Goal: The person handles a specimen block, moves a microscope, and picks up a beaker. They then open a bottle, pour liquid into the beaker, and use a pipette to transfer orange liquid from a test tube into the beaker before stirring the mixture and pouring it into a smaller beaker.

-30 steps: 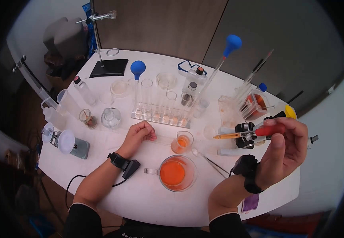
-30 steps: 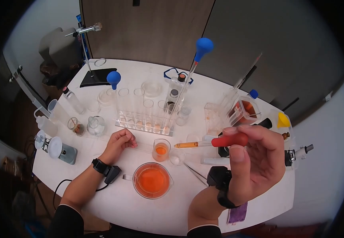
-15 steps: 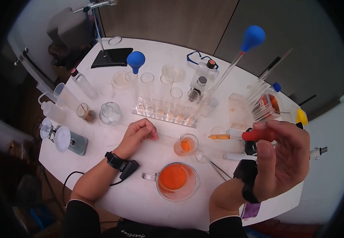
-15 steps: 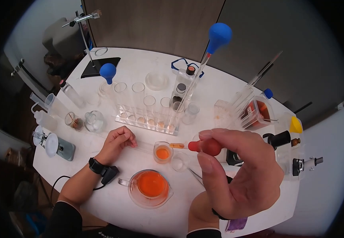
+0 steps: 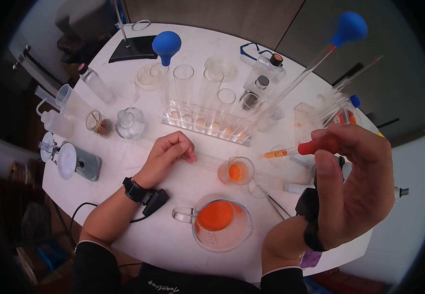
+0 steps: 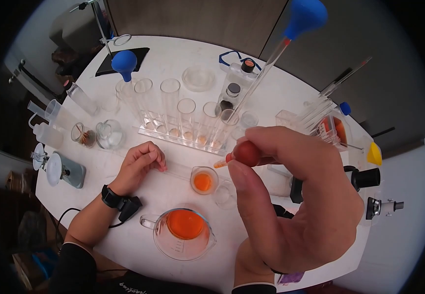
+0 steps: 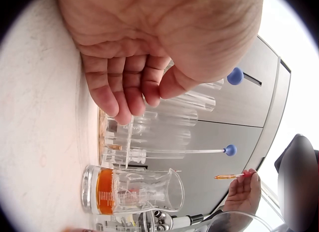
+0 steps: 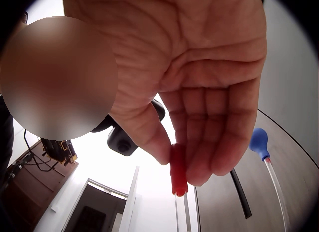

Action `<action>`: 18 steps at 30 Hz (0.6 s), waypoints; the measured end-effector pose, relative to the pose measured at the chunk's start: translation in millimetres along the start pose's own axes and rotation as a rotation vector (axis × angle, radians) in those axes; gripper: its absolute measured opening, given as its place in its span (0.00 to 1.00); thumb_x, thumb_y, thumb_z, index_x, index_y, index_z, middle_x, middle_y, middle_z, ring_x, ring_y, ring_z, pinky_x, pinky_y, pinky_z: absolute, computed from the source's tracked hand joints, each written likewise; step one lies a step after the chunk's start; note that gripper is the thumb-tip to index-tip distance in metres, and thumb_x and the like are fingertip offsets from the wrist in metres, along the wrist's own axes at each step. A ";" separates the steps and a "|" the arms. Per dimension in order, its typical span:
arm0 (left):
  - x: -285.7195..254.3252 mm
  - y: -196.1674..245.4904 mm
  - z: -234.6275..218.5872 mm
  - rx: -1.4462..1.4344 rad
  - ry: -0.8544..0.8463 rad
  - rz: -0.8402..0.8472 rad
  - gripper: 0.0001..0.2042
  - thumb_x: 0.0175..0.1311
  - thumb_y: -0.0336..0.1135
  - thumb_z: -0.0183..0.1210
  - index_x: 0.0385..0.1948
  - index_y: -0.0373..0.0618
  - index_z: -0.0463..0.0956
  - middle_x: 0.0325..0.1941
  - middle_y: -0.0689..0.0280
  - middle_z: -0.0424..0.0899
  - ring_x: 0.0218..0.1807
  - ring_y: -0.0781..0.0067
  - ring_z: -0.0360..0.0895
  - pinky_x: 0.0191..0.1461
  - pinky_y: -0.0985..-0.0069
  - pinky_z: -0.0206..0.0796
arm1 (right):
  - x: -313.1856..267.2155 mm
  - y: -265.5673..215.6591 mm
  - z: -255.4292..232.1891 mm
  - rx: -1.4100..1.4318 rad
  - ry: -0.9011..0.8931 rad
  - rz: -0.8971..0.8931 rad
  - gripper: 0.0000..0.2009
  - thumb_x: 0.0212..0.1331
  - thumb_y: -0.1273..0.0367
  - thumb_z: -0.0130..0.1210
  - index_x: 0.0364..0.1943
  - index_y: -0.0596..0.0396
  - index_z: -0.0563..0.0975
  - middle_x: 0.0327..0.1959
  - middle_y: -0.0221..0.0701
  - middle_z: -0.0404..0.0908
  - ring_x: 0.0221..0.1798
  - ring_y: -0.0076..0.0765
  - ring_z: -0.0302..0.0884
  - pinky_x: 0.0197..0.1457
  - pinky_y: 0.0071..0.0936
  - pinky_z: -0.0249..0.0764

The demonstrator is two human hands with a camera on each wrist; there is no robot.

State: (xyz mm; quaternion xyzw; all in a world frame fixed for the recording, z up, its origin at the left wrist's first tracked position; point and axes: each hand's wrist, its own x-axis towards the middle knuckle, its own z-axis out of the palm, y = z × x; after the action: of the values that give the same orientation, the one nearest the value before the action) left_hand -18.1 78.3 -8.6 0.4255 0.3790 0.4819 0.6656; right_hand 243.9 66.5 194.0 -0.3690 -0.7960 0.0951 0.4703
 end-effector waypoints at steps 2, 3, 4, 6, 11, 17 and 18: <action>0.2 0.0 -0.1 -0.004 -0.001 -0.002 0.09 0.72 0.35 0.50 0.33 0.41 0.72 0.35 0.64 0.79 0.38 0.74 0.77 0.47 0.76 0.69 | -0.9 -0.7 0.8 -0.016 0.012 0.007 0.12 0.56 0.80 0.55 0.45 0.68 0.74 0.36 0.42 0.81 0.32 0.33 0.81 0.45 0.26 0.75; 0.2 0.0 -0.1 0.000 0.000 -0.003 0.08 0.72 0.35 0.50 0.33 0.41 0.72 0.35 0.64 0.79 0.38 0.74 0.77 0.47 0.76 0.69 | -1.5 -3.2 1.8 -0.032 0.025 0.019 0.12 0.56 0.80 0.54 0.46 0.68 0.74 0.36 0.42 0.81 0.32 0.33 0.81 0.45 0.26 0.75; 0.3 0.0 -0.1 0.004 0.002 -0.005 0.08 0.72 0.35 0.50 0.33 0.41 0.72 0.35 0.64 0.79 0.38 0.74 0.77 0.47 0.76 0.69 | -2.2 -3.3 2.6 -0.034 0.034 0.020 0.12 0.57 0.80 0.54 0.46 0.69 0.74 0.36 0.42 0.81 0.32 0.33 0.82 0.46 0.26 0.74; 0.4 0.1 -0.2 0.007 0.001 -0.002 0.08 0.72 0.35 0.50 0.33 0.41 0.72 0.35 0.64 0.79 0.38 0.74 0.77 0.47 0.77 0.69 | -3.5 -2.2 3.2 -0.023 0.048 0.008 0.13 0.57 0.80 0.54 0.46 0.69 0.73 0.36 0.43 0.81 0.33 0.33 0.82 0.46 0.26 0.74; 0.9 -1.2 -1.2 0.008 -0.005 -0.001 0.08 0.72 0.35 0.50 0.33 0.41 0.72 0.35 0.64 0.79 0.39 0.74 0.78 0.47 0.77 0.70 | -4.0 4.2 -0.9 -0.004 0.030 -0.053 0.13 0.59 0.79 0.54 0.47 0.69 0.73 0.37 0.44 0.81 0.33 0.34 0.82 0.47 0.26 0.74; 0.9 -1.7 -1.8 0.006 -0.015 0.004 0.09 0.72 0.35 0.49 0.33 0.41 0.72 0.35 0.64 0.79 0.39 0.75 0.78 0.47 0.77 0.70 | -3.4 2.7 -2.9 -0.025 0.020 -0.050 0.12 0.60 0.79 0.54 0.47 0.70 0.73 0.37 0.45 0.81 0.34 0.34 0.82 0.48 0.25 0.75; 0.9 -1.5 -1.6 0.005 -0.015 0.003 0.09 0.72 0.35 0.49 0.33 0.41 0.72 0.35 0.64 0.79 0.39 0.75 0.78 0.47 0.78 0.70 | -3.4 3.3 -3.6 -0.016 0.018 -0.051 0.12 0.60 0.79 0.54 0.47 0.70 0.73 0.37 0.45 0.81 0.34 0.34 0.82 0.48 0.25 0.75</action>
State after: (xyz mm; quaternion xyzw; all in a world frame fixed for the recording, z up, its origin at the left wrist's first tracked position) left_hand -18.9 79.2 -10.7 0.4315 0.3745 0.4788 0.6666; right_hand 249.5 65.9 192.0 -0.3531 -0.8017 0.0734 0.4767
